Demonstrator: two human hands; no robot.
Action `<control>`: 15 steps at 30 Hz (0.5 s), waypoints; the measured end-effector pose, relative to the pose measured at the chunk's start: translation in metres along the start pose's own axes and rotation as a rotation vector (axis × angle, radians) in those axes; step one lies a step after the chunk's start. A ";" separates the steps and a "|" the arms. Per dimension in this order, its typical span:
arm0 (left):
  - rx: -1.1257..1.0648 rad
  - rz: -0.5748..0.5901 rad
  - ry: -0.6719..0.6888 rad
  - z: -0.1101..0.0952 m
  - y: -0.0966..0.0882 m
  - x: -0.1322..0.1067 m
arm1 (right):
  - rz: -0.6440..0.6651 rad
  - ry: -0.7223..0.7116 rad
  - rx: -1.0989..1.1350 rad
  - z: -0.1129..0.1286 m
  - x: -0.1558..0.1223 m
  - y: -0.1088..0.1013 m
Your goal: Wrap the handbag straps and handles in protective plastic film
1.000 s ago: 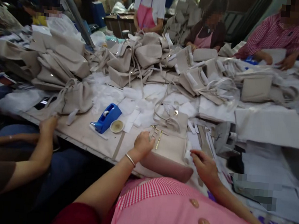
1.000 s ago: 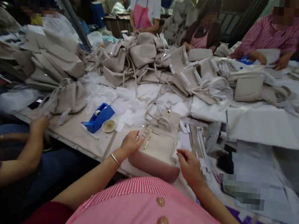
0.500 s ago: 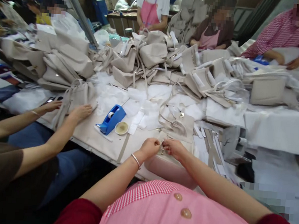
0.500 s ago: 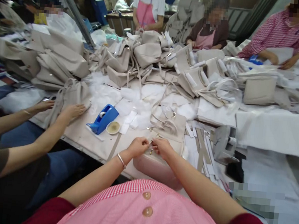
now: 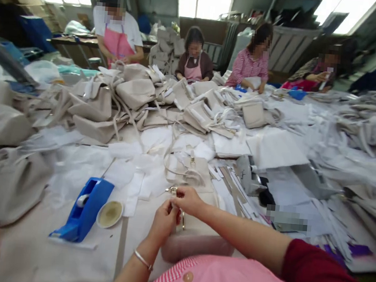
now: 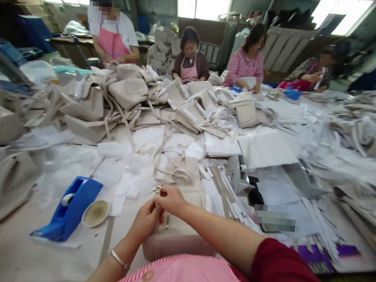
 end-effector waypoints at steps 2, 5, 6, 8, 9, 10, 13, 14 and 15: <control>-0.095 0.038 -0.068 0.000 0.006 0.003 | -0.059 0.007 0.003 0.001 0.007 -0.006; -0.196 0.073 -0.188 0.000 0.012 0.011 | -0.139 0.026 0.027 0.004 0.018 -0.018; -0.217 0.067 -0.224 0.001 0.014 0.015 | -0.157 0.030 0.033 0.005 0.022 -0.022; -0.240 0.050 -0.263 0.002 0.016 0.023 | -0.173 0.037 0.038 0.004 0.029 -0.029; -0.244 0.046 -0.267 0.003 0.018 0.027 | -0.173 0.041 0.037 0.002 0.032 -0.032; -0.240 0.046 -0.269 0.006 0.020 0.031 | -0.172 0.047 0.033 -0.001 0.035 -0.035; -0.174 0.036 -0.267 0.021 0.028 0.038 | -0.163 0.066 0.021 -0.015 0.038 -0.040; -0.133 0.027 -0.258 0.025 0.030 0.039 | -0.152 0.066 0.016 -0.019 0.039 -0.040; -0.081 0.019 -0.238 0.027 0.032 0.040 | -0.137 0.056 0.010 -0.021 0.039 -0.041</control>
Point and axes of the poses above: each hand's wrist, its own x-axis towards the middle knuckle, its own y-axis out of the palm, z = x × y, the point moved 7 cm from there along x, towards the middle knuckle, and after that the axes turned 9 degrees about -z, right-handed, at the moved point
